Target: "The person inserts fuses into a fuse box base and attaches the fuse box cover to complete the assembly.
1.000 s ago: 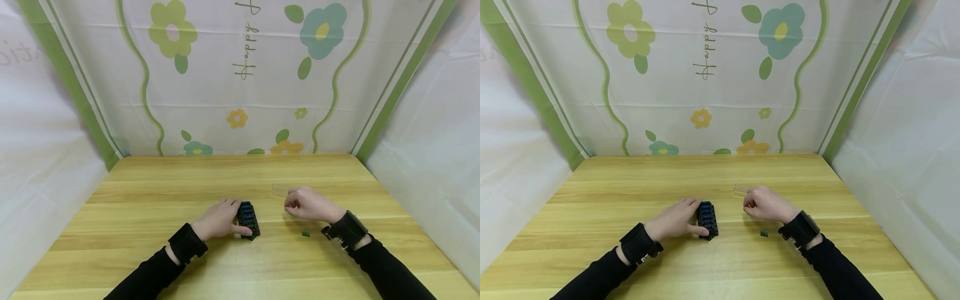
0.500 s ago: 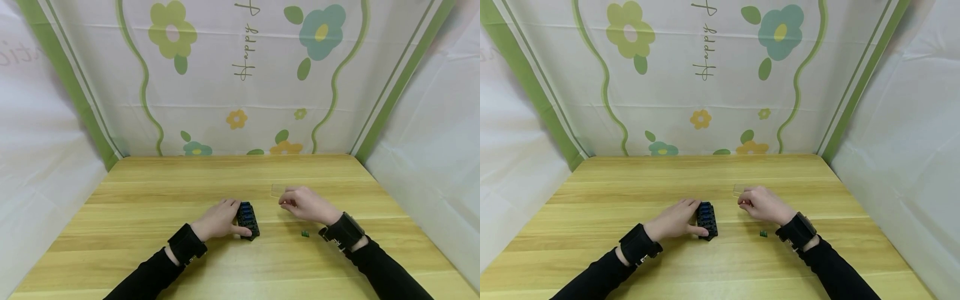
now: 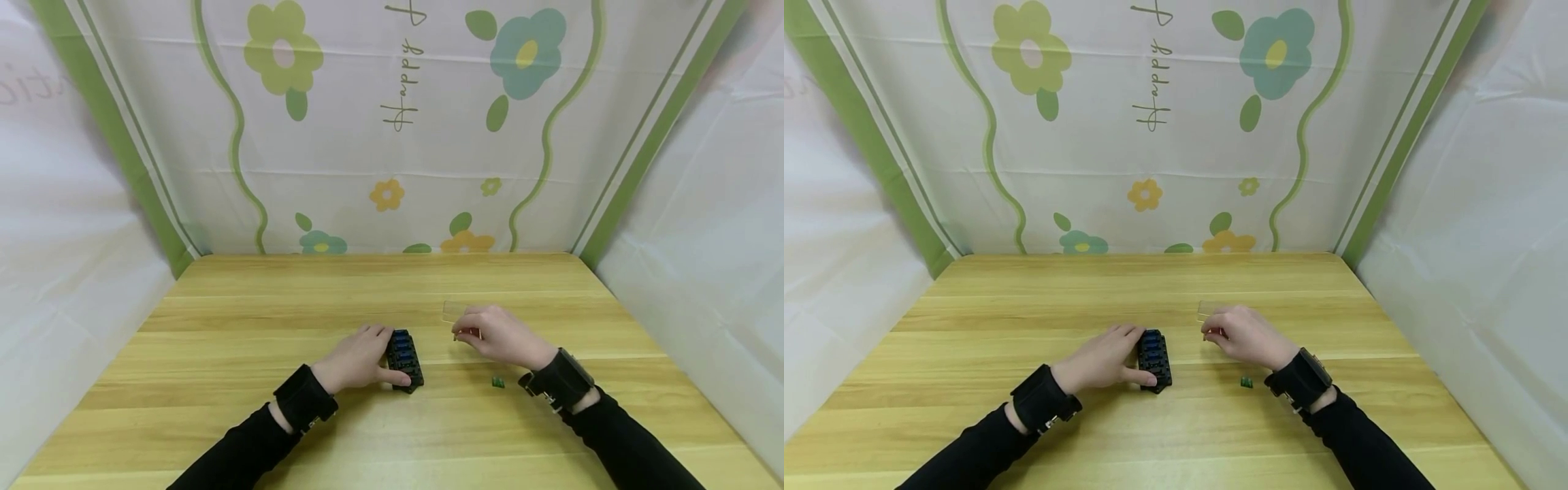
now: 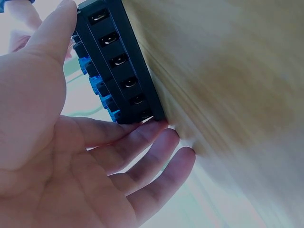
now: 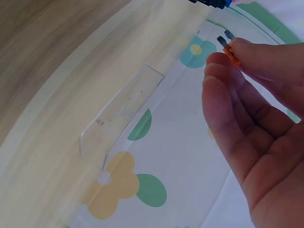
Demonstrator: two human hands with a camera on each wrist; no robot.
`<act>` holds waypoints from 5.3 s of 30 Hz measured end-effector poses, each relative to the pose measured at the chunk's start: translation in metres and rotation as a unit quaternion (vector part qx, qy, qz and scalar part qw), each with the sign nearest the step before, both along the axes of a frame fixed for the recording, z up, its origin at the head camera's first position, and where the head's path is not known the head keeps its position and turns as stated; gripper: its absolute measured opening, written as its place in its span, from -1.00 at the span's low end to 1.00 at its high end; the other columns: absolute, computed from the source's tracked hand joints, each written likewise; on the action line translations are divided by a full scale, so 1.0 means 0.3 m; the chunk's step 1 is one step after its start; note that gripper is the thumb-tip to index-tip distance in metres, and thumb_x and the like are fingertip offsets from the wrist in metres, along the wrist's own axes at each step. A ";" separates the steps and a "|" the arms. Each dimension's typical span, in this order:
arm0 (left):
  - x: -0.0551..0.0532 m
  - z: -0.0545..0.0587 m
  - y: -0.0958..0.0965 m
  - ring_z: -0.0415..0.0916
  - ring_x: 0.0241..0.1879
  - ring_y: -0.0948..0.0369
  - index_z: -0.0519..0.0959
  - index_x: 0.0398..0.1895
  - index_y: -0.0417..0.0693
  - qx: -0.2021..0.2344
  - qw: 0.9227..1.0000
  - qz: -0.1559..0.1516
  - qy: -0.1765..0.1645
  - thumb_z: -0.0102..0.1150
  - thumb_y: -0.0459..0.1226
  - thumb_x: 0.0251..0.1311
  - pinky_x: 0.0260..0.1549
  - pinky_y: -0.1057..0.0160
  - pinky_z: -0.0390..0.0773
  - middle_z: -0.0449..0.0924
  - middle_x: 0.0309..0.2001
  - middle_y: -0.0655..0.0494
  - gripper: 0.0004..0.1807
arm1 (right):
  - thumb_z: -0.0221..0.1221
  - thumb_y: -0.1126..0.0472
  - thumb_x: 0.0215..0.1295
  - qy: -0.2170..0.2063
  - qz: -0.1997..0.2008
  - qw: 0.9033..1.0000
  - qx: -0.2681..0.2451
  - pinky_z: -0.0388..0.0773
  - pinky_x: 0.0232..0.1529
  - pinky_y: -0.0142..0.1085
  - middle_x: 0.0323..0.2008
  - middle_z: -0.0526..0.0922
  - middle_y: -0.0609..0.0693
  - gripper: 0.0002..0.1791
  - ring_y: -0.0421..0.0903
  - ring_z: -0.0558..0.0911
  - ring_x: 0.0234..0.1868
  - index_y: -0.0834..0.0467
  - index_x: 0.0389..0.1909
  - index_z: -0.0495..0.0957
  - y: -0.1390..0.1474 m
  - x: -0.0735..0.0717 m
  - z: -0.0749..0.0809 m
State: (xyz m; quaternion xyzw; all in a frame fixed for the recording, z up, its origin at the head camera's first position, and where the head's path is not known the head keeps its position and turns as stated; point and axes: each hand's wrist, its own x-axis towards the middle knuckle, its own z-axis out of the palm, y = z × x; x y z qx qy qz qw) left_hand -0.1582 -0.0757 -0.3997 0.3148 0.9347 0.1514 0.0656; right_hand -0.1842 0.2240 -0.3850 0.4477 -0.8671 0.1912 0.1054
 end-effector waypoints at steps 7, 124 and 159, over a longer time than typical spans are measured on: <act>-0.001 0.002 0.001 0.26 0.31 -0.13 0.23 0.44 -0.33 -0.005 1.000 0.000 0.000 0.19 0.35 0.07 0.23 -0.03 0.34 0.33 0.31 -0.26 0.12 | 0.31 0.35 0.27 0.001 -0.003 1.000 0.003 0.53 -0.43 -0.40 -0.33 0.68 -0.06 -0.91 -0.31 0.60 -0.38 0.16 -0.24 0.72 -0.009 0.000 0.003; -0.017 -0.013 -0.001 0.44 0.10 -0.05 0.42 0.25 -0.27 0.013 0.999 -0.014 0.036 0.24 0.33 0.06 0.02 0.04 0.52 0.50 0.09 -0.17 -0.04 | 0.36 0.33 0.20 0.014 0.054 0.998 0.026 0.57 -0.32 -0.46 -0.35 0.59 -0.12 -0.94 -0.30 0.58 -0.36 0.11 -0.35 0.75 -0.287 0.071 -0.022; -0.018 -0.010 -0.006 0.40 0.16 -0.08 0.38 0.30 -0.29 0.013 1.000 -0.012 0.024 0.22 0.34 0.07 0.07 0.03 0.48 0.47 0.15 -0.19 0.00 | 0.32 0.36 0.24 -0.012 0.054 0.998 0.018 0.55 -0.33 -0.49 -0.32 0.60 -0.11 -0.92 -0.31 0.57 -0.34 0.15 -0.31 0.75 -0.289 0.065 -0.030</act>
